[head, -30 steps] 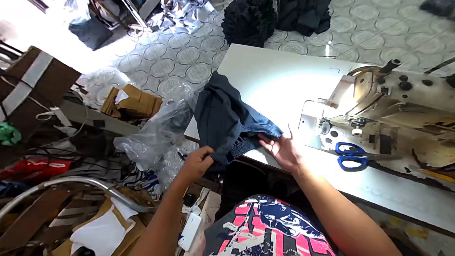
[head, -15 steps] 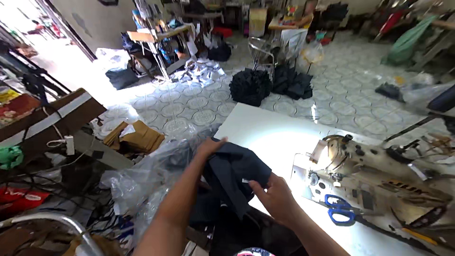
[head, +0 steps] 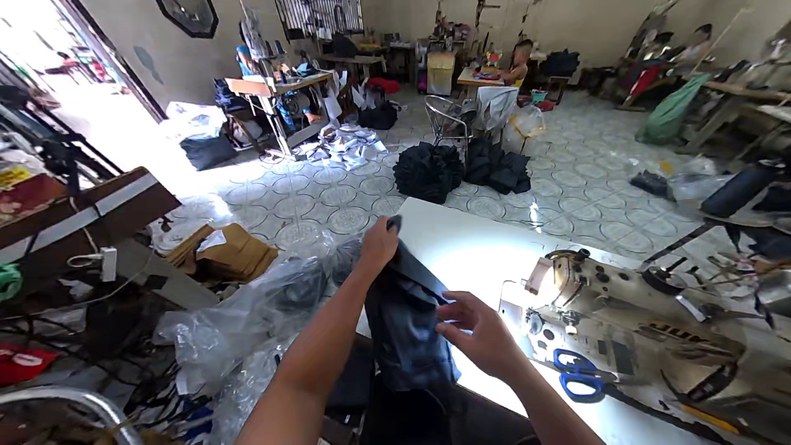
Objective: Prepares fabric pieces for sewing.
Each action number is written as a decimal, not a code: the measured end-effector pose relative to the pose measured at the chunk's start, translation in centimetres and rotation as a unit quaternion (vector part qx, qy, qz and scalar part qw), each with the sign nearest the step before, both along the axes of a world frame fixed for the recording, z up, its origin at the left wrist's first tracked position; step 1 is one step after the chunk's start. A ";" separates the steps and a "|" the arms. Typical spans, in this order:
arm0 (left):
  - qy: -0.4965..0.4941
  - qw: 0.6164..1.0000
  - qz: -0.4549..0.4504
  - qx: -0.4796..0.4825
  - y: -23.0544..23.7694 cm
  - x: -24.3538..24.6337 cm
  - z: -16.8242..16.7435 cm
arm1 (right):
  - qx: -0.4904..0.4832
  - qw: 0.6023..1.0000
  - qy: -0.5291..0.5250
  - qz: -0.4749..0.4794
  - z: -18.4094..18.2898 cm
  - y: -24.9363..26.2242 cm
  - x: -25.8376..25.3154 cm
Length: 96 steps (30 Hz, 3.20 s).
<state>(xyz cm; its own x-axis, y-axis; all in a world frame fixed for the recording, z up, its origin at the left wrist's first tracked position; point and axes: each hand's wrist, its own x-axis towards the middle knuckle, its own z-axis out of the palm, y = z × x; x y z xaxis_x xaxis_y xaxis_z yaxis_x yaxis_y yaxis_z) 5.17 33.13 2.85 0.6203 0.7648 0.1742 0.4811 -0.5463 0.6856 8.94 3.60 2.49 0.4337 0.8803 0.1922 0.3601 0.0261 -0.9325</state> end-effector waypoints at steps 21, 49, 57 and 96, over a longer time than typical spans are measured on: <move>-0.012 0.986 -0.162 0.026 -6.0 -3.6 -2.3 | -0.077 0.944 -0.083 -0.309 -8.4 -7.7 -1.8; -0.050 0.897 -0.361 0.250 -10.7 1.4 -1.7 | -0.009 0.966 -0.070 -0.248 -8.4 -7.0 -2.1; -0.096 0.912 -0.299 0.263 -13.5 -0.4 -3.0 | 0.152 0.936 0.207 -0.241 -7.8 -5.5 -0.8; -0.093 0.956 -0.217 0.177 -11.6 -13.3 -5.7 | 0.040 0.806 0.544 -0.231 -8.6 -5.8 0.5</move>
